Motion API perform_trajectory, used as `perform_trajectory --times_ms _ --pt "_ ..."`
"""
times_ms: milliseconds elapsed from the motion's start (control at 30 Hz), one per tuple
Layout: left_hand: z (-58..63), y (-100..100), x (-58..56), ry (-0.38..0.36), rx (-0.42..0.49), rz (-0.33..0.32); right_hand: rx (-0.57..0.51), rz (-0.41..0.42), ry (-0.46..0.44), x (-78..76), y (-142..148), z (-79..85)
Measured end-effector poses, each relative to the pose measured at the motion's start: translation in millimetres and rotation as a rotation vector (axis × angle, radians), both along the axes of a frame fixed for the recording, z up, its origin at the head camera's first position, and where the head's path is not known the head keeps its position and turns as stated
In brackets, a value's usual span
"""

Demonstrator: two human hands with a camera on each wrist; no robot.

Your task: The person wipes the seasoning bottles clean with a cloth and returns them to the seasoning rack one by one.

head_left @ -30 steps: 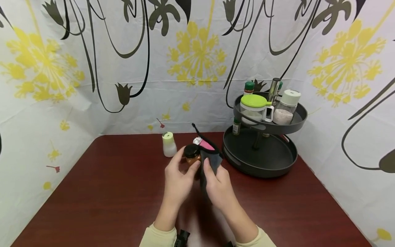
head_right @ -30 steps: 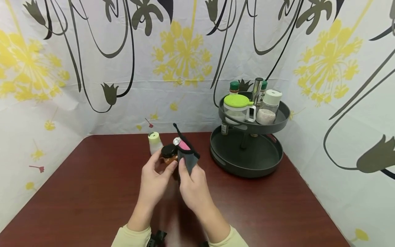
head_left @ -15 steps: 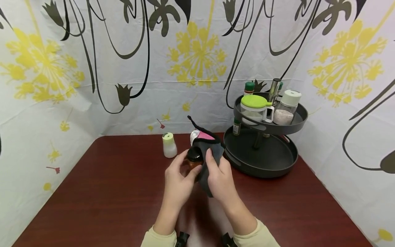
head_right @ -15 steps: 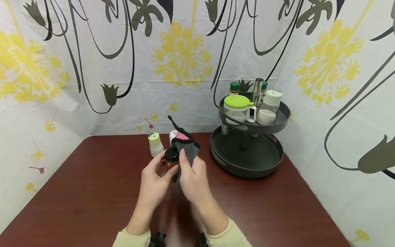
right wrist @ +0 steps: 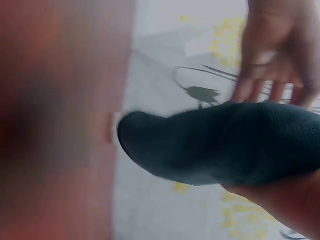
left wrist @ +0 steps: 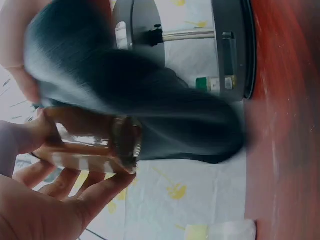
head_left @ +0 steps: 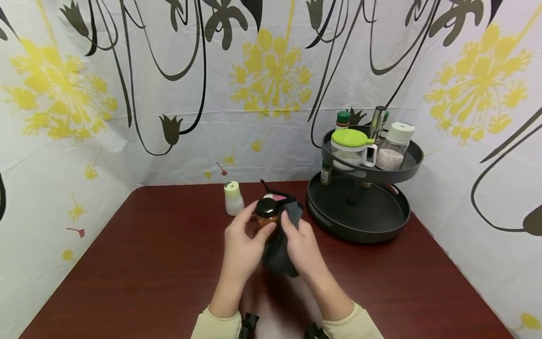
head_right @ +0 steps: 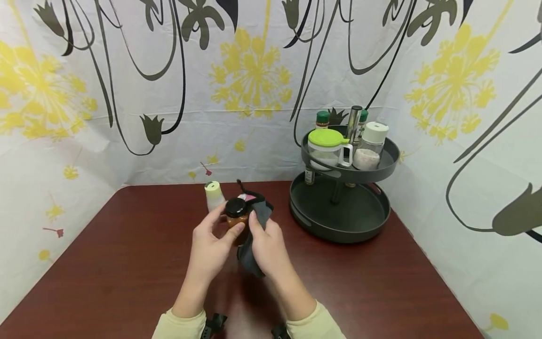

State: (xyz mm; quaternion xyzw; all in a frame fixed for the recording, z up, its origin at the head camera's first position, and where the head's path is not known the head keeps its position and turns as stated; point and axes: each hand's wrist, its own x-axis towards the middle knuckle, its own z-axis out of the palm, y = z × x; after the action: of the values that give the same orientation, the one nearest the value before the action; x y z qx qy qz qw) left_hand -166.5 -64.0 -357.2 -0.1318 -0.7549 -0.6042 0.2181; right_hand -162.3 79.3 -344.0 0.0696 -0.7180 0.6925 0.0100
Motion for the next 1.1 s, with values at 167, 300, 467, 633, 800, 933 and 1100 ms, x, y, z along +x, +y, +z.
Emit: perform_trajectory --times_ms 167,300,467,633,800,933,1100 --pt "-4.8 8 0.3 -0.023 -0.035 -0.035 -0.053 -0.068 0.158 11.1 4 15.7" --pt "0.2 7 5.3 0.013 0.001 -0.023 -0.041 -0.065 0.165 18.3 1 6.8" --pt "14.9 3 10.6 0.083 0.026 0.002 -0.097 0.011 0.034 15.4 4 -9.4" --pt "17.3 8 11.4 0.048 0.011 -0.031 -0.117 0.018 -0.018 10.2 12 -6.9" --pt "9.9 12 9.5 -0.005 -0.053 -0.054 -0.089 -0.059 0.131 14.7 14 14.3" --pt "8.0 11 8.9 -0.009 -0.059 -0.041 -0.066 -0.071 0.199 18.7 11 19.3" --pt "8.3 6 9.6 0.006 -0.012 -0.019 -0.034 -0.028 0.105 16.3 8 7.8"
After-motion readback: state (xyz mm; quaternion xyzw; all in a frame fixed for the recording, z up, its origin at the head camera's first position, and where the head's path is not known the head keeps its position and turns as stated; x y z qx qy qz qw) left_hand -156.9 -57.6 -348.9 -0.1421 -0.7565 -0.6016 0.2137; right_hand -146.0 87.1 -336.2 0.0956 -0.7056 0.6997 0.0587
